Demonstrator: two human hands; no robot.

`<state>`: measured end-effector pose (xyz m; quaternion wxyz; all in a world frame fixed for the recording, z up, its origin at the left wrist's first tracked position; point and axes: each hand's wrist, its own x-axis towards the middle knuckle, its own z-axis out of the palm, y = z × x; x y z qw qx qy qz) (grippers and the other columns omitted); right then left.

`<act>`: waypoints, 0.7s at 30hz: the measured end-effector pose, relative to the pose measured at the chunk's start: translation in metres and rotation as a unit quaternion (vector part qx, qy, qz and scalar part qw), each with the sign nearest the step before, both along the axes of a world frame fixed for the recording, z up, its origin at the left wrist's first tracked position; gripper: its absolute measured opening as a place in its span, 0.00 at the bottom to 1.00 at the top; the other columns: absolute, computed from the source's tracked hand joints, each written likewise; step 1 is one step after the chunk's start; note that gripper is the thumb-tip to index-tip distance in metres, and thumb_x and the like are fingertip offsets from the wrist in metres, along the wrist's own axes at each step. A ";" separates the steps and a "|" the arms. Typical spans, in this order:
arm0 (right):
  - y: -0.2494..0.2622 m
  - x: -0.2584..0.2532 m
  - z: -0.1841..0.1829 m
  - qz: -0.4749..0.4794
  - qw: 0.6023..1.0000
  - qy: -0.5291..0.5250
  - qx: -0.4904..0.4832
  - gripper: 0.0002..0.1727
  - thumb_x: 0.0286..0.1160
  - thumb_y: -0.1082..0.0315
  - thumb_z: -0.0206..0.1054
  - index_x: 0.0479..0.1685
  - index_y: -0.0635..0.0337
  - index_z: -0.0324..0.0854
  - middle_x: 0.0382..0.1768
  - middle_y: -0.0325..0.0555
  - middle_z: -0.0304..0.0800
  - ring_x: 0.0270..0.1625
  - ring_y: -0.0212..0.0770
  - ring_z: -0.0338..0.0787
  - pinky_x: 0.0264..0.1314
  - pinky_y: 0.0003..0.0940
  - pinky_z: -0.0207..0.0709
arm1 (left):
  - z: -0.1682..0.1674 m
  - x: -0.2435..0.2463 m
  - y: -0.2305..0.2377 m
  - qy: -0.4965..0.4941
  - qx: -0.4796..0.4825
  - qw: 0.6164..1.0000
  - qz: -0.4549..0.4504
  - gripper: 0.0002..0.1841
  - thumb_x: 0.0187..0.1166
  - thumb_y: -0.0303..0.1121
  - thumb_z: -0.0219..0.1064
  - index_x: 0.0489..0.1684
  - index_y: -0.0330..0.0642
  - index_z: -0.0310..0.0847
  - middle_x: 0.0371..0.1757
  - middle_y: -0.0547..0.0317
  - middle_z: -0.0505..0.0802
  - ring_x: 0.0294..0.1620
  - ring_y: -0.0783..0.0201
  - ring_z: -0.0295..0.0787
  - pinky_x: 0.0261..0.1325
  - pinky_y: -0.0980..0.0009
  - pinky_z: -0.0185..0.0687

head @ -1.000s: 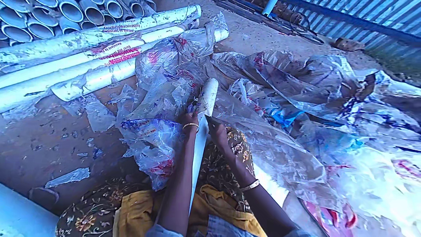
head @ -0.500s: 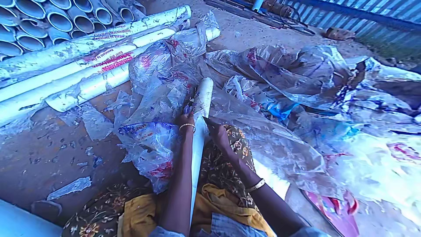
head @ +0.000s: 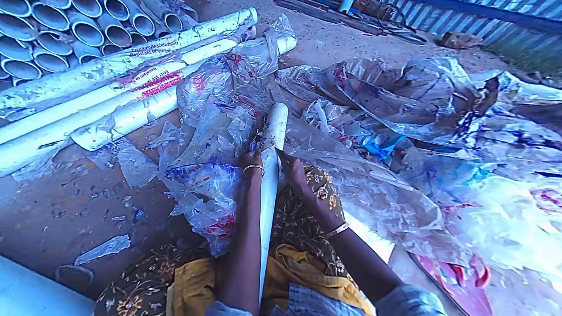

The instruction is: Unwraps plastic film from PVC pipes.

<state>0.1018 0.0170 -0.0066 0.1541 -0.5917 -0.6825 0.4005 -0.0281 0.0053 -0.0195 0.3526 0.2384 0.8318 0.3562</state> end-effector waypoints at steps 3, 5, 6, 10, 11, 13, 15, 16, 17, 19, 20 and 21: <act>-0.024 0.001 0.004 0.017 1.000 0.005 0.002 0.21 0.93 0.66 0.51 0.74 0.68 0.80 0.54 0.65 0.91 0.56 0.58 0.90 0.68 0.52 0.75 | 0.002 -0.003 0.000 -0.024 0.018 0.999 0.019 0.24 0.90 0.43 0.61 0.57 0.24 0.85 0.63 0.27 0.88 0.70 0.36 0.82 0.76 0.41 0.69; -0.033 0.011 0.001 0.027 0.999 0.035 0.010 0.21 0.92 0.68 0.52 0.74 0.66 0.80 0.48 0.59 0.93 0.44 0.48 0.89 0.58 0.44 0.78 | 0.002 -0.002 0.000 -0.030 0.019 0.999 0.025 0.24 0.90 0.44 0.62 0.57 0.24 0.85 0.63 0.27 0.88 0.70 0.36 0.82 0.75 0.40 0.69; -0.028 0.015 -0.002 0.023 0.998 0.056 0.012 0.20 0.91 0.68 0.53 0.71 0.66 0.82 0.41 0.54 0.91 0.36 0.40 0.85 0.49 0.38 0.78 | 0.002 -0.002 0.000 -0.032 0.021 0.999 0.029 0.24 0.90 0.44 0.62 0.57 0.24 0.85 0.63 0.27 0.88 0.70 0.35 0.82 0.75 0.40 0.69; -0.010 0.004 -0.012 -0.021 0.998 0.064 0.001 0.19 0.92 0.67 0.54 0.69 0.65 0.83 0.42 0.57 0.91 0.38 0.47 0.86 0.52 0.46 0.78 | 0.000 0.000 -0.003 -0.046 0.029 0.997 0.049 0.24 0.90 0.44 0.62 0.60 0.25 0.84 0.65 0.28 0.87 0.71 0.36 0.80 0.76 0.41 0.68; -0.012 0.000 -0.010 -0.025 0.998 0.053 -0.003 0.19 0.92 0.67 0.54 0.70 0.65 0.83 0.46 0.59 0.92 0.43 0.50 0.88 0.57 0.48 0.77 | 0.002 -0.001 -0.002 -0.053 0.030 0.997 0.054 0.24 0.90 0.44 0.62 0.61 0.26 0.84 0.66 0.28 0.86 0.72 0.37 0.80 0.77 0.41 0.68; -0.026 -0.002 -0.004 -0.007 0.999 0.052 -0.004 0.20 0.92 0.67 0.53 0.73 0.65 0.81 0.51 0.60 0.92 0.49 0.51 0.90 0.61 0.47 0.77 | 0.006 -0.005 -0.001 -0.072 0.029 0.995 0.065 0.23 0.90 0.42 0.61 0.62 0.25 0.83 0.68 0.29 0.86 0.73 0.39 0.79 0.78 0.44 0.67; -0.040 0.004 -0.001 0.025 0.997 0.078 -0.005 0.21 0.91 0.68 0.53 0.76 0.64 0.79 0.51 0.59 0.93 0.46 0.46 0.89 0.59 0.43 0.78 | 0.009 -0.007 -0.002 -0.086 0.025 0.993 0.075 0.23 0.91 0.40 0.61 0.65 0.24 0.81 0.70 0.29 0.84 0.75 0.40 0.77 0.80 0.46 0.64; -0.040 0.007 0.000 0.026 0.995 0.094 -0.005 0.20 0.91 0.68 0.54 0.74 0.65 0.80 0.45 0.55 0.92 0.39 0.41 0.86 0.52 0.38 0.78 | 0.010 -0.007 -0.003 -0.089 0.025 0.993 0.078 0.23 0.91 0.40 0.61 0.66 0.24 0.81 0.72 0.29 0.83 0.77 0.40 0.76 0.81 0.46 0.63; -0.036 0.009 0.000 0.017 0.995 0.101 -0.003 0.20 0.91 0.67 0.54 0.72 0.65 0.81 0.38 0.50 0.90 0.33 0.36 0.82 0.45 0.34 0.77 | 0.011 -0.007 -0.003 -0.091 0.026 0.992 0.080 0.23 0.90 0.40 0.61 0.67 0.24 0.81 0.72 0.29 0.83 0.78 0.40 0.75 0.82 0.46 0.62; -0.014 0.008 -0.001 -0.015 0.997 0.080 0.008 0.18 0.92 0.66 0.55 0.66 0.66 0.84 0.35 0.49 0.88 0.32 0.38 0.82 0.43 0.37 0.76 | 0.007 -0.007 -0.003 -0.088 0.035 0.992 0.084 0.21 0.90 0.39 0.62 0.64 0.26 0.83 0.70 0.29 0.85 0.76 0.38 0.77 0.80 0.43 0.64; -0.002 0.006 -0.001 -0.020 0.998 0.060 0.014 0.18 0.92 0.66 0.54 0.68 0.66 0.83 0.39 0.56 0.90 0.38 0.46 0.86 0.50 0.44 0.78 | 0.006 -0.007 -0.003 -0.089 0.037 0.992 0.085 0.20 0.90 0.39 0.62 0.64 0.27 0.84 0.69 0.29 0.85 0.75 0.38 0.78 0.79 0.43 0.65; 0.008 0.002 0.000 -0.019 0.999 0.041 0.018 0.19 0.92 0.67 0.54 0.69 0.65 0.83 0.45 0.62 0.92 0.46 0.55 0.89 0.59 0.52 0.77 | 0.004 -0.008 -0.002 -0.090 0.039 0.991 0.086 0.20 0.89 0.39 0.63 0.63 0.28 0.85 0.68 0.30 0.86 0.75 0.38 0.78 0.78 0.43 0.65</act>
